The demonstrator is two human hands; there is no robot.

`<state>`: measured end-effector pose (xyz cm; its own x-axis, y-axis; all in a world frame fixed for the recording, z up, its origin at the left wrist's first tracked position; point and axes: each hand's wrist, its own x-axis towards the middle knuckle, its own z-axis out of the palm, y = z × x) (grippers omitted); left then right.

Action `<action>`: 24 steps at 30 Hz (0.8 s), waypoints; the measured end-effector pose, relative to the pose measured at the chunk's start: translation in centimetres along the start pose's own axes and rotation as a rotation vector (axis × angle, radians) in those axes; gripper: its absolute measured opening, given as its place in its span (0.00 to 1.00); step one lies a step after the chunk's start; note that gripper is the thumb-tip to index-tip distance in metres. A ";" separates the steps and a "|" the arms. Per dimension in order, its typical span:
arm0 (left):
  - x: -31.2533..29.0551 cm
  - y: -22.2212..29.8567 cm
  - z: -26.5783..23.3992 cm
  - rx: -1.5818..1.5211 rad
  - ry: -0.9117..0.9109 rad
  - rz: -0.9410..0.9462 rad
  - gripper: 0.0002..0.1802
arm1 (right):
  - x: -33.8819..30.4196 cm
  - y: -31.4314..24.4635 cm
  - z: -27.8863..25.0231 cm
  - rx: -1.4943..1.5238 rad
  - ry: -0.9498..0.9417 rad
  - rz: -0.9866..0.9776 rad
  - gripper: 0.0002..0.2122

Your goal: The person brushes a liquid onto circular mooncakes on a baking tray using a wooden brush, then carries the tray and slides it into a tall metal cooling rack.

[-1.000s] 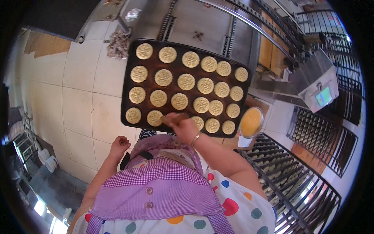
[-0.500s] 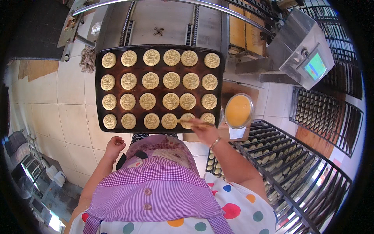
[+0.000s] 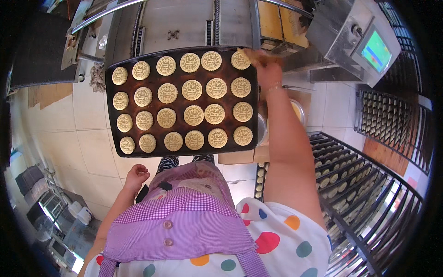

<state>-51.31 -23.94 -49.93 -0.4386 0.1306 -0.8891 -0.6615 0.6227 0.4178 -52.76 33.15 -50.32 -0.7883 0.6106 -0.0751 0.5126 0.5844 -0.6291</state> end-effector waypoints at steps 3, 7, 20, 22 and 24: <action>0.7 -1.0 -0.9 -0.015 -0.051 -0.027 0.20 | -8.2 1.3 0.3 0.144 -0.002 0.049 0.13; 1.7 -1.1 -2.9 0.079 -0.077 0.046 0.20 | -22.9 2.0 -0.5 0.406 0.066 0.350 0.15; 2.2 -1.8 -11.2 0.197 -0.147 0.080 0.21 | -30.4 -21.3 20.8 0.702 -0.237 0.121 0.12; 2.6 -1.8 -12.2 0.205 -0.137 0.097 0.21 | -31.1 -21.5 23.4 0.492 -0.255 0.103 0.14; 2.9 -2.3 -13.0 0.184 -0.125 0.125 0.21 | -31.0 -20.4 23.4 0.458 -0.172 0.190 0.15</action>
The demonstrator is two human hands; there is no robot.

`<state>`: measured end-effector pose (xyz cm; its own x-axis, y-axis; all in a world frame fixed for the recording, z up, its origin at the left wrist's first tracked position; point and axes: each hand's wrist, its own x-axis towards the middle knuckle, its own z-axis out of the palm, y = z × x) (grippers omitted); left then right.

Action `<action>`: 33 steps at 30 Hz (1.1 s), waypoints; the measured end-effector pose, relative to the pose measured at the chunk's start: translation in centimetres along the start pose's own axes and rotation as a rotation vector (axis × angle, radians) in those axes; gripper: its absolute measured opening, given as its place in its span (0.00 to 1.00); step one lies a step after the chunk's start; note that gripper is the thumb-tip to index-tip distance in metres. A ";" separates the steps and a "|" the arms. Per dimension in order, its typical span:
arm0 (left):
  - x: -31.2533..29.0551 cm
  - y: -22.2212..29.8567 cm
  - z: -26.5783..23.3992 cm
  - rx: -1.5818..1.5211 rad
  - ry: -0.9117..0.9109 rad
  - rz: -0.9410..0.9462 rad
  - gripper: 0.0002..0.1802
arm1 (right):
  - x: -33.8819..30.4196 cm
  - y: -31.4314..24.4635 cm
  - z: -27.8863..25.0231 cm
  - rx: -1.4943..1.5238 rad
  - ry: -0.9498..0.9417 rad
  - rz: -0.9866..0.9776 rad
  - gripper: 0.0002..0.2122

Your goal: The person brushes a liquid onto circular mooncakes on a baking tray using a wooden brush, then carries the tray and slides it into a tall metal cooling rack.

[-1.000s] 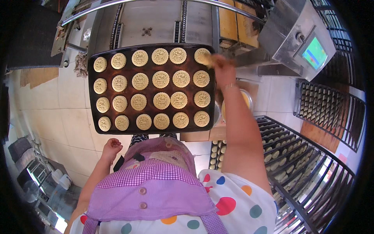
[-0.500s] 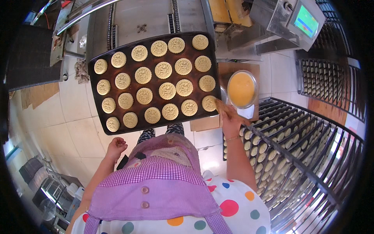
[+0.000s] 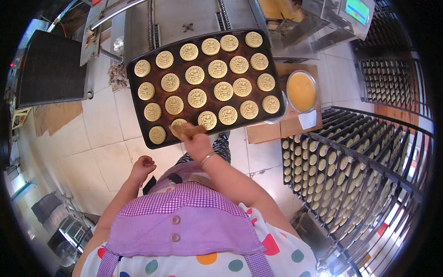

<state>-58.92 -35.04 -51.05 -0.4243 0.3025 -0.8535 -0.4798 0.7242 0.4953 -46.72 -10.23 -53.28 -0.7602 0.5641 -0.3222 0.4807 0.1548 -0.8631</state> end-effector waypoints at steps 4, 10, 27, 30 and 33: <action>0.1 -1.5 -0.6 0.031 0.010 0.017 0.22 | 2.3 6.9 -11.8 0.084 0.464 0.165 0.16; 0.3 -0.8 0.1 -0.006 0.056 -0.033 0.21 | 2.0 5.9 -25.7 -0.357 0.844 0.270 0.16; 10.1 6.1 -0.6 -0.578 0.350 -0.122 0.25 | -1.9 13.3 -32.6 0.755 1.058 0.543 0.11; 10.6 6.3 0.9 -0.644 0.368 -0.011 0.28 | -1.1 19.2 -30.9 1.141 0.838 0.623 0.16; 11.3 5.4 0.4 -0.622 0.429 0.009 0.30 | -0.2 19.5 -29.6 1.257 0.651 0.734 0.20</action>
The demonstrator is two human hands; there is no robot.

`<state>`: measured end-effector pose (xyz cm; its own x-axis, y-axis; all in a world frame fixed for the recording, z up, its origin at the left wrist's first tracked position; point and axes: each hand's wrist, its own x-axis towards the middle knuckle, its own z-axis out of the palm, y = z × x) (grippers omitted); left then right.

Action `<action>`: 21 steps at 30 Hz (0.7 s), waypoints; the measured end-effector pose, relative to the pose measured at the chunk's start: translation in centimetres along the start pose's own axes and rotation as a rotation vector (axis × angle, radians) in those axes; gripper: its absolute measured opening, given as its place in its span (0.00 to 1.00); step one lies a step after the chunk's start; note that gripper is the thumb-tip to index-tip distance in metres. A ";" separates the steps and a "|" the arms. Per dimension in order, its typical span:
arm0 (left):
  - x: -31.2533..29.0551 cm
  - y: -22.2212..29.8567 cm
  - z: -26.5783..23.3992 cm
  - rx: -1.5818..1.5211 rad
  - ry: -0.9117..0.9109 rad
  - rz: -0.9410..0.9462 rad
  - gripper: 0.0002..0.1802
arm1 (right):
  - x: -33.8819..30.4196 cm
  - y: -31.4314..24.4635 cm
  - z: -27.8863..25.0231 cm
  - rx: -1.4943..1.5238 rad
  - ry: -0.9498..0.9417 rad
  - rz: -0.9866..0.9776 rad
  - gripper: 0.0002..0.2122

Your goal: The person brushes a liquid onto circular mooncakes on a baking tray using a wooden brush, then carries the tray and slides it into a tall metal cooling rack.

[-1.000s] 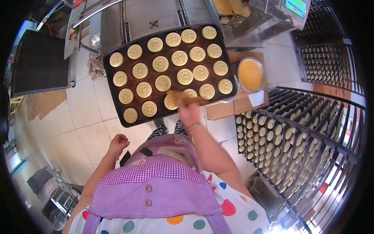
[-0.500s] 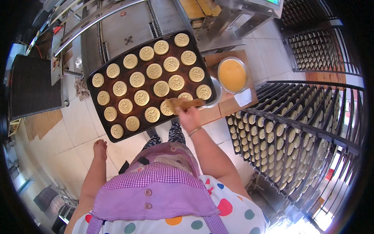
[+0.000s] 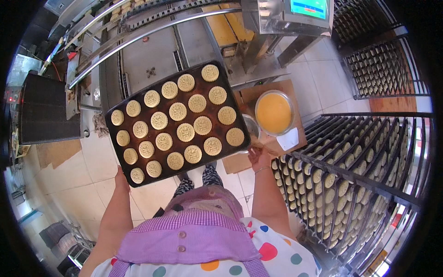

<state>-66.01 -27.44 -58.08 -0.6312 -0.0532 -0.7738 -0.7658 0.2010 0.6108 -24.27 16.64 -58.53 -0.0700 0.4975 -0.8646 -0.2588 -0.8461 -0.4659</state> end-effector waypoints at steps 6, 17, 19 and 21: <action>-1.2 1.7 1.4 -0.039 0.033 -0.107 0.31 | 0.6 -1.2 1.4 -0.210 -0.114 0.168 0.27; -0.3 0.3 1.1 -0.251 -0.062 0.006 0.37 | 3.5 -0.9 7.2 -0.523 -0.082 -0.541 0.31; -2.1 0.1 -2.0 -0.219 -0.039 0.034 0.36 | -3.2 1.7 7.1 -0.511 -0.018 -0.535 0.31; -7.0 2.3 -3.2 -0.121 0.031 -0.004 0.34 | -12.8 3.5 6.3 -0.474 0.083 -0.467 0.32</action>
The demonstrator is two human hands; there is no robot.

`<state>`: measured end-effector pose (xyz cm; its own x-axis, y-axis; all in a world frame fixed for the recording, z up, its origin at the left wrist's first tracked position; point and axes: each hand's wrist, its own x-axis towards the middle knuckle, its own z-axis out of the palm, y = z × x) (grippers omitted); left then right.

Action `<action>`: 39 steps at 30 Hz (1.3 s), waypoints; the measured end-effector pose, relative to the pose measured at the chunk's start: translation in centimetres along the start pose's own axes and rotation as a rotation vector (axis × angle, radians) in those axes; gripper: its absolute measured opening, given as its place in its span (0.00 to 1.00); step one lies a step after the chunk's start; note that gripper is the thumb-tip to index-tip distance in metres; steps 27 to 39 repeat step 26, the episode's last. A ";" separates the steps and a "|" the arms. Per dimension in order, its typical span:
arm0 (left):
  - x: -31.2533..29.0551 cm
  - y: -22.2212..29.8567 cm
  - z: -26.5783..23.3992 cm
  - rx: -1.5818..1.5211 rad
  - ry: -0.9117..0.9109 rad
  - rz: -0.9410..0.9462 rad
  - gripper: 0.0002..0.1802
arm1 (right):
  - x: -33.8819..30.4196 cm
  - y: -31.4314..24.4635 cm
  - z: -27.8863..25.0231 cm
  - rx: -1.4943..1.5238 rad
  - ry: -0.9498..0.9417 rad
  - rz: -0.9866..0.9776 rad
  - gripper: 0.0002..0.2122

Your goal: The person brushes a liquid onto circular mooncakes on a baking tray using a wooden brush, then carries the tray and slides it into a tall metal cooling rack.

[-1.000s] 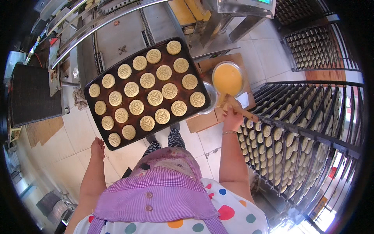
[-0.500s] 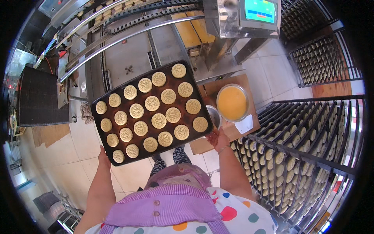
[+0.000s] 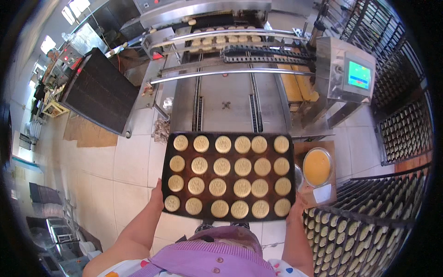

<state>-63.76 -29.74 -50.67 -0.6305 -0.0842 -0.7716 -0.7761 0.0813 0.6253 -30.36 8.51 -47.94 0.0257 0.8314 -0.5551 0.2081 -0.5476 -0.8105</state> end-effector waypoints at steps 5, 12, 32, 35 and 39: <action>-0.3 0.7 -5.8 -0.132 -0.340 0.024 0.27 | -8.0 7.6 -8.0 0.046 0.250 0.118 0.34; -9.4 10.9 0.0 -0.010 -0.800 0.102 0.27 | -22.0 4.3 -13.8 0.486 0.284 -0.077 0.28; -4.7 19.0 7.6 0.152 -2.113 0.237 0.43 | -46.2 16.8 -1.2 1.074 0.572 -1.279 0.19; -4.7 19.0 7.6 0.152 -2.113 0.237 0.43 | -46.2 16.8 -1.2 1.074 0.572 -1.279 0.19; -4.7 19.0 7.6 0.152 -2.113 0.237 0.43 | -46.2 16.8 -1.2 1.074 0.572 -1.279 0.19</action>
